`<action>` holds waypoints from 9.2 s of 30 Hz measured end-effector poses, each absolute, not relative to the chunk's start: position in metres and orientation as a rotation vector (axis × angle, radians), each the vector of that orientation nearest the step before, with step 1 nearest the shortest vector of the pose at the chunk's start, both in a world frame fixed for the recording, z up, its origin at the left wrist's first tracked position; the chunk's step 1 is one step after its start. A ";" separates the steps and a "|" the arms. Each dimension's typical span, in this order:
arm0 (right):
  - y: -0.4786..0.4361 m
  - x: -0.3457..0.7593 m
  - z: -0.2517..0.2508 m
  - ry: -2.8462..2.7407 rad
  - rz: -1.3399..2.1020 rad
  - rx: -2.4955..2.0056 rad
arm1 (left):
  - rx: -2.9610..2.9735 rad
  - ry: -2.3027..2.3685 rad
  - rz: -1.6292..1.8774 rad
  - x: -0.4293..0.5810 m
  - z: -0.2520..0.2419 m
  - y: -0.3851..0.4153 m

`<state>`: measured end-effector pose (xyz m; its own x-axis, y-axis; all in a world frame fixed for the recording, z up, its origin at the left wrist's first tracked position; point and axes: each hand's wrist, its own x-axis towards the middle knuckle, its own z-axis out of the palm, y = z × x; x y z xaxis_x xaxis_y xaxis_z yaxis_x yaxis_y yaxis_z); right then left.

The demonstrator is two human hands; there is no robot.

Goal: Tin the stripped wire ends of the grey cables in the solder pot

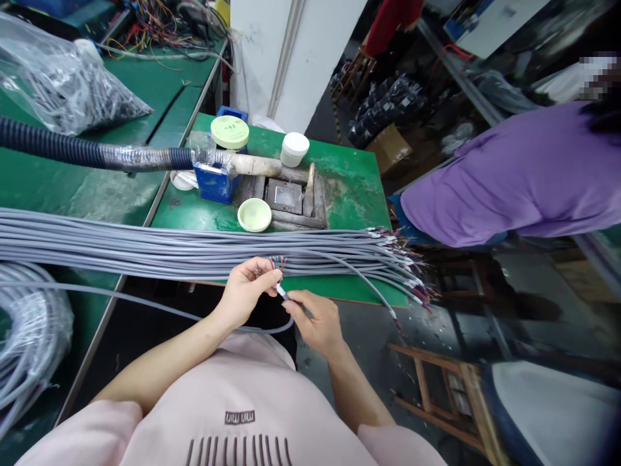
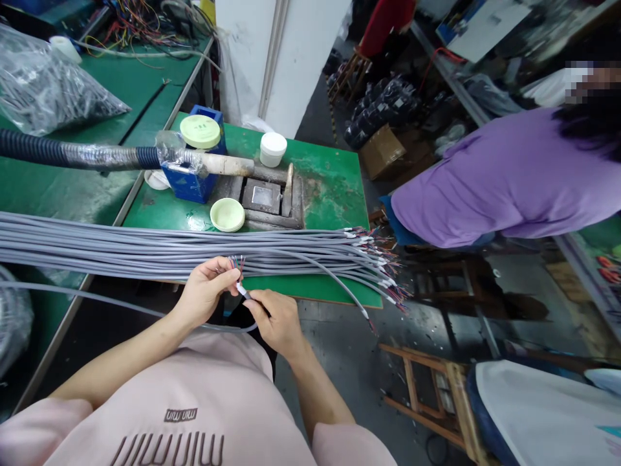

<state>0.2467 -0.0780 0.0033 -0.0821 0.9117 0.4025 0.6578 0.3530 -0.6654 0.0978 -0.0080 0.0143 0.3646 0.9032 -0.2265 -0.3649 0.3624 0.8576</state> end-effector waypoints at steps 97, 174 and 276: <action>-0.082 0.211 0.002 -1.841 0.214 -1.613 | 1.037 1.114 1.193 0.074 0.009 -0.001; -0.035 0.237 0.006 -1.094 0.913 -1.124 | 0.741 0.662 1.022 0.116 0.009 -0.013; -0.031 0.210 0.037 -0.657 1.392 -1.066 | 1.054 0.574 0.822 0.094 -0.013 -0.012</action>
<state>0.2101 -0.0314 0.0368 0.1237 0.9690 -0.2140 -0.4505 -0.1373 -0.8821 0.0940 -0.0124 -0.0133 0.5797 0.8143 -0.0298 -0.3084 0.2530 0.9170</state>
